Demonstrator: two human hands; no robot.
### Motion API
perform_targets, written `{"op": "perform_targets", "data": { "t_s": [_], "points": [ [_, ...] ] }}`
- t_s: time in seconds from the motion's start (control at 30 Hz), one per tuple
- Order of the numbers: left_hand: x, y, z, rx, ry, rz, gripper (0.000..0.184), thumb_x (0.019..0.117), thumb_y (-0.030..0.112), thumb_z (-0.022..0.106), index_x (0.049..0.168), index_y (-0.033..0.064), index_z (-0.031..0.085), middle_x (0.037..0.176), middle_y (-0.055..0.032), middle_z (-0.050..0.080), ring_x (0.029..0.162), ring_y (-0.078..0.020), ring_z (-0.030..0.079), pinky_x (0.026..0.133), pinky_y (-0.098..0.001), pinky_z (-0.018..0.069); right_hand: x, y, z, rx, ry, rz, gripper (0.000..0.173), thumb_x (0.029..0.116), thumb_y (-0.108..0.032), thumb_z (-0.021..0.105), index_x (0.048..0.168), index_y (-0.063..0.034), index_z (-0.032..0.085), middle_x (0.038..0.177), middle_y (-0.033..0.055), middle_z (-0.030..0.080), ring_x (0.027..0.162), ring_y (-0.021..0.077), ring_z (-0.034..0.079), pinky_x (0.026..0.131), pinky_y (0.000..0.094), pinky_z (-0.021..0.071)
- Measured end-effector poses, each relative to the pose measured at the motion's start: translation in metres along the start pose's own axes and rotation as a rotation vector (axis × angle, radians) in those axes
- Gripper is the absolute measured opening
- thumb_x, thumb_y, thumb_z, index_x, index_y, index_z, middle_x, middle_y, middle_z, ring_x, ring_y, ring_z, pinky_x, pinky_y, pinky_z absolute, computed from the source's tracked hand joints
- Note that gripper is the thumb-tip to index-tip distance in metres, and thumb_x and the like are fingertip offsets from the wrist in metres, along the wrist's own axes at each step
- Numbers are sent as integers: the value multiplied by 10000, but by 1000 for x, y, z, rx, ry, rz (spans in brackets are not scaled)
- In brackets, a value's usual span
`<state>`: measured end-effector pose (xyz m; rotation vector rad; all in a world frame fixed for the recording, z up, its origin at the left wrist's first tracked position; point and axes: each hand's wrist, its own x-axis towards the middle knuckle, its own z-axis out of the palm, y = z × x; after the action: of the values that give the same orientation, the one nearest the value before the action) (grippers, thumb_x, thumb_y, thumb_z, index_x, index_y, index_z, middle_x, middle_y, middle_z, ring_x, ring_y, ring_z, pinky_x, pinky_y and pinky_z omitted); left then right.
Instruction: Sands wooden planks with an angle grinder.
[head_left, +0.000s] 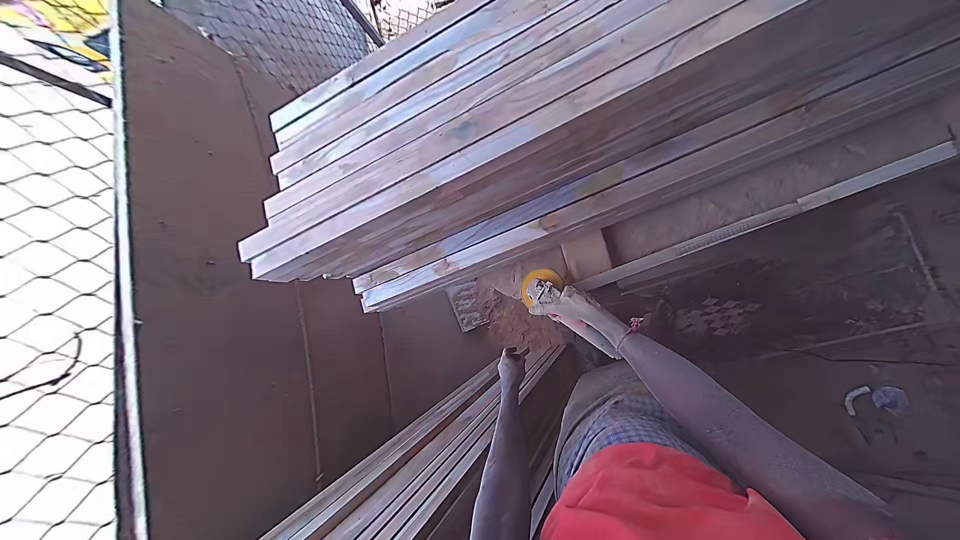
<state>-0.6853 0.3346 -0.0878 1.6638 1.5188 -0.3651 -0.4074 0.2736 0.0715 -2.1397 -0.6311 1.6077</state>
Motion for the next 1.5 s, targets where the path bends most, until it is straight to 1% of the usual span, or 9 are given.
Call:
{"op": "perform_targets", "data": {
  "t_s": [0.23,0.37,0.47,0.73,0.93,1.03,1.13,1.33,1.5],
  "points": [
    [29,76,7,-550,-42,393,720,886,83,690,1525,2,369,1486,-220,511,1222,-287,636,941,-446,590,-32,76,-60,133,163,60,795,788,-695,740,1261,-64,635,1174,125,690,1079,238,662,960,491,530],
    [25,111,16,-724,-83,448,533,989,153,605,1488,34,457,1403,-163,602,1172,-248,667,905,-438,613,-53,164,-139,450,237,165,578,812,-644,761,1116,-160,677,843,2,666,662,104,619,626,323,550],
    [28,117,29,-806,44,323,438,1116,326,409,1453,71,524,1364,-148,635,1150,-268,682,858,-498,614,-69,228,-207,722,362,168,493,838,-600,766,1028,-149,704,758,12,670,597,122,646,543,289,565],
    [32,175,63,-1013,419,168,440,1135,341,335,1385,22,507,1204,-146,669,1060,-237,678,874,-487,579,-131,335,-416,903,751,256,604,877,-704,643,1124,-154,674,858,33,662,711,181,664,647,393,591],
    [29,203,77,-1012,605,74,438,1133,316,324,1184,-7,617,1001,-105,678,892,-183,670,810,-432,574,-163,426,-540,981,1087,294,720,944,-692,547,1434,-166,522,1226,139,638,1001,279,666,816,509,581],
    [34,215,62,-532,630,-213,516,1123,334,349,1147,-71,667,1094,-221,691,1014,-293,664,910,-486,519,-178,432,-544,944,1128,218,775,912,-748,540,1476,-218,492,1335,126,603,1123,305,627,879,580,537],
    [33,211,50,-23,284,-283,745,1109,514,200,1269,-67,639,1304,-307,641,1249,-451,611,1018,-649,462,-168,427,-519,922,1051,267,775,907,-760,528,1427,-185,530,1209,135,644,975,288,658,803,540,561],
    [22,200,71,-637,120,-281,689,1105,550,257,1169,-12,650,1079,-239,659,933,-352,642,793,-569,534,-117,338,-380,698,640,308,667,899,-691,624,1247,-122,642,943,88,690,757,217,684,691,414,591],
    [24,167,42,-911,-14,-236,788,1076,634,141,1312,47,611,1217,-178,682,1103,-309,649,916,-564,508,-79,242,-235,498,369,170,511,881,-626,703,1094,-161,706,829,12,678,674,129,645,627,331,566]
  ]
}}
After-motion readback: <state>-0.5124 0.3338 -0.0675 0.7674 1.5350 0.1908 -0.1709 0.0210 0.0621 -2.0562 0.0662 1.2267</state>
